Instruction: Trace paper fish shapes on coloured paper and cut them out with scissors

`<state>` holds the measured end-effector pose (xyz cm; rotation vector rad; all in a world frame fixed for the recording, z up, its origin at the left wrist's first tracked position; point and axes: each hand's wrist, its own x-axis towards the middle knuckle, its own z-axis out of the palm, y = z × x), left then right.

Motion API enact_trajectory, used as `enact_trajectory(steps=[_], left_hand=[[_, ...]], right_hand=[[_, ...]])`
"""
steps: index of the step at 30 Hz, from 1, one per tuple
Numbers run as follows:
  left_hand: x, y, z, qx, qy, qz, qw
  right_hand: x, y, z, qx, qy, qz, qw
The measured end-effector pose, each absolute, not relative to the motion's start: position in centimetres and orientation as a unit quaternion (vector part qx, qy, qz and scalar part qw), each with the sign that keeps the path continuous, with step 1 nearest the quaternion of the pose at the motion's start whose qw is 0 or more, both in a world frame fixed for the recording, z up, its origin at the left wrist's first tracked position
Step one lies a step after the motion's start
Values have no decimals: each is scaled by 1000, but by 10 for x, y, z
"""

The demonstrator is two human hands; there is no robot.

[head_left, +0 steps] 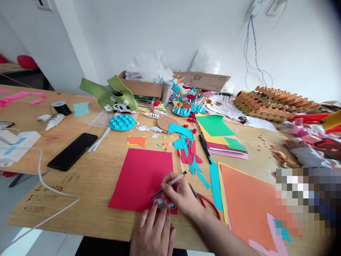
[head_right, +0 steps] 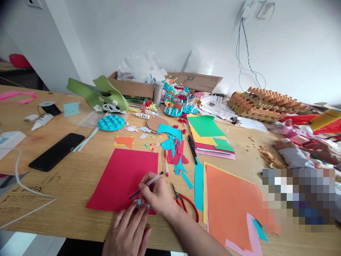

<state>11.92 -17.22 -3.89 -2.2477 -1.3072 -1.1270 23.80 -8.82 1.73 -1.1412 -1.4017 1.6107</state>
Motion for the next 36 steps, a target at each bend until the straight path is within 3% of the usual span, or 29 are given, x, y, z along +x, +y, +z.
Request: enact_trajectory(steps=[11, 36], left_hand=[[119, -171, -38, -779, -459, -395, 164], [120, -173, -38, -776, -459, -402, 160]], right_hand=[[240, -91, 10, -471, -674, 457, 340], [238, -90, 10, -469, -710, 409, 328]])
